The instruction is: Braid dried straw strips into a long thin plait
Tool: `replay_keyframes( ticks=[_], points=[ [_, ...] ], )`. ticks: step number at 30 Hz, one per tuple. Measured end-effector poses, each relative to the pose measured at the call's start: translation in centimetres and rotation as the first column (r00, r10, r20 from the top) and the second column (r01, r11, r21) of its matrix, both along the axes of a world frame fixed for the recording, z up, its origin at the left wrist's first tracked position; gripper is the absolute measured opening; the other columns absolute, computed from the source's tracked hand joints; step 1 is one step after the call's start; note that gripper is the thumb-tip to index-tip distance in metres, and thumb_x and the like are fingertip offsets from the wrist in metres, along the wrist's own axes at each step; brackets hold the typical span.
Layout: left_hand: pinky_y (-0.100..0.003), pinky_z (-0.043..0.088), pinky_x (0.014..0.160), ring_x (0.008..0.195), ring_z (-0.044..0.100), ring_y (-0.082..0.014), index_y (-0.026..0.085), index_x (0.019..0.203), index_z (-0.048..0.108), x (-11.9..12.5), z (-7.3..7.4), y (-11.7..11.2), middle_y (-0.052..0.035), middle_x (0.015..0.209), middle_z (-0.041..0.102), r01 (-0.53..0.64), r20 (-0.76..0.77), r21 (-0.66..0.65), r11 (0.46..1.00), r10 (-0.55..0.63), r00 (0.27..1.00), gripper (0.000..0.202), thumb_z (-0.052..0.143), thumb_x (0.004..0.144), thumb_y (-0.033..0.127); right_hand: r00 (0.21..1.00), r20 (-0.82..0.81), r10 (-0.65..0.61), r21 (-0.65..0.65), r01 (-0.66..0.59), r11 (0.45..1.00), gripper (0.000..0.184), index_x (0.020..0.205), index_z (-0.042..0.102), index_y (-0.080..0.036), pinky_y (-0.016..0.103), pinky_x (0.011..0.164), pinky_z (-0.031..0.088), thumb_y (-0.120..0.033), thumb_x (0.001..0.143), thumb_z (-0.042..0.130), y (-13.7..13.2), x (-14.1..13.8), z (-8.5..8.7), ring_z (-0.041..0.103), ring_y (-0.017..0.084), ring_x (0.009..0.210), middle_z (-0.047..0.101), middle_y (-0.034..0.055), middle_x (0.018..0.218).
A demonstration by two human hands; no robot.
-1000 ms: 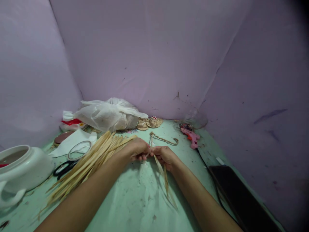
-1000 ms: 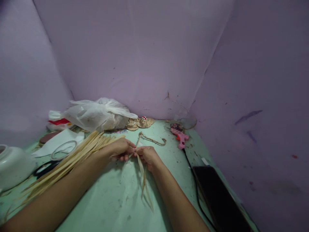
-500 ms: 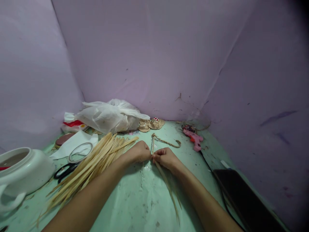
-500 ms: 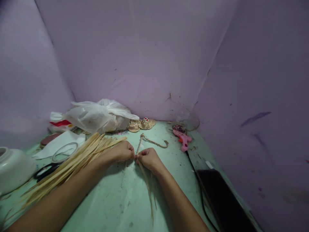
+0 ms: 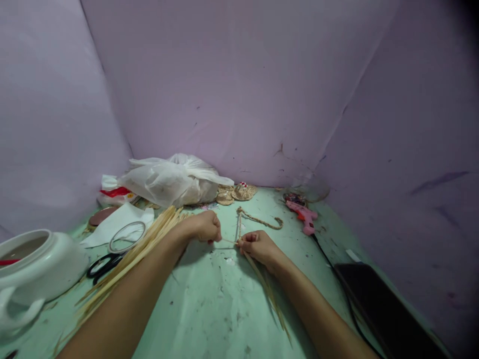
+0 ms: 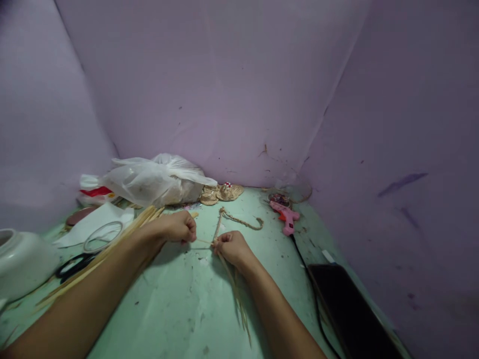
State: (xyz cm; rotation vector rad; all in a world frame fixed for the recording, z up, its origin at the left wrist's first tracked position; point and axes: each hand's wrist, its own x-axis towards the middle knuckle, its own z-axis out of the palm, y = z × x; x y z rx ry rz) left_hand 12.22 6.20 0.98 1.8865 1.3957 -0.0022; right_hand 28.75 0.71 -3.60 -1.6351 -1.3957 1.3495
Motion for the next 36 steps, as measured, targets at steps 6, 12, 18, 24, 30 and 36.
replay_keyframes(
  ticks=[6, 12, 18, 24, 30, 36],
  points=[
    [-0.018, 0.030, 0.048, 0.043, 0.042, -0.0055, 0.008, 0.065, 0.062, -4.1, 2.2, 2.4, 0.0020, 0.047, 0.050, -0.305, 0.008, 0.317, 0.898, 0.319, 0.948, 0.016, 0.050, 0.063, 0.019, 0.996, -0.064, -0.058, -0.029, 0.056, 0.998, 0.018, 0.047, 0.051, -0.013, 0.021, 0.037, 0.016, -0.016, 0.065, 0.051, 0.0, 0.2, -0.3, 0.025, 0.004, 0.032, 0.036, -0.0052, 0.034],
    [-0.019, 0.033, 0.051, 0.057, 0.050, -0.0115, 0.014, 0.065, 0.065, -2.9, 1.0, 1.8, -0.0021, 0.059, 0.058, -0.185, -0.065, 0.418, 0.889, 0.233, 0.970, 0.014, 0.057, 0.054, 0.019, 0.992, -0.120, -0.039, -0.025, 0.036, 0.999, 0.019, 0.048, 0.051, -0.013, 0.020, 0.036, 0.013, -0.019, 0.066, 0.051, -0.2, 0.5, -0.3, 0.020, 0.003, 0.031, 0.031, -0.0070, 0.032],
    [-0.024, 0.034, 0.054, 0.068, 0.057, -0.0204, 0.015, 0.071, 0.065, -1.6, -1.2, 1.3, -0.0103, 0.074, 0.064, -0.068, -0.332, 0.490, 0.869, 0.258, 0.907, 0.020, 0.053, 0.058, 0.023, 0.988, -0.156, -0.022, -0.032, 0.017, 0.999, 0.018, 0.048, 0.051, -0.012, 0.020, 0.036, 0.012, -0.018, 0.065, 0.051, -0.3, 0.6, 0.0, 0.020, 0.003, 0.031, 0.030, -0.0072, 0.031],
    [-0.025, 0.037, 0.059, 0.075, 0.058, -0.0220, 0.014, 0.077, 0.065, -1.3, -1.6, 1.4, -0.0139, 0.081, 0.064, -0.050, -0.388, 0.510, 0.859, 0.281, 0.878, 0.021, 0.050, 0.063, 0.020, 0.991, -0.130, -0.038, -0.018, 0.036, 0.999, 0.017, 0.048, 0.050, -0.013, 0.020, 0.036, 0.013, -0.015, 0.065, 0.049, -0.3, 0.6, -0.2, 0.021, 0.003, 0.031, 0.032, -0.0068, 0.032],
    [-0.022, 0.033, 0.052, 0.063, 0.056, -0.0159, 0.017, 0.065, 0.063, -1.5, -1.3, 1.8, -0.0054, 0.069, 0.064, -0.051, -0.244, 0.455, 0.889, 0.180, 0.953, 0.014, 0.052, 0.063, 0.025, 0.994, -0.106, -0.029, -0.011, 0.028, 1.000, 0.018, 0.048, 0.051, -0.012, 0.020, 0.036, 0.015, -0.016, 0.066, 0.048, -0.1, 0.5, -0.5, 0.024, 0.003, 0.031, 0.035, -0.0056, 0.034],
    [-0.025, 0.035, 0.057, 0.069, 0.057, -0.0198, 0.019, 0.069, 0.064, -0.1, -2.0, 1.0, -0.0079, 0.073, 0.064, -0.007, -0.294, 0.481, 0.876, 0.169, 0.941, 0.030, 0.050, 0.065, 0.044, 0.989, -0.145, -0.036, -0.025, 0.032, 0.999, 0.017, 0.047, 0.051, -0.012, 0.020, 0.036, 0.014, -0.012, 0.064, 0.049, -0.1, 0.5, -0.1, 0.022, 0.003, 0.031, 0.032, -0.0066, 0.031]
  ],
)
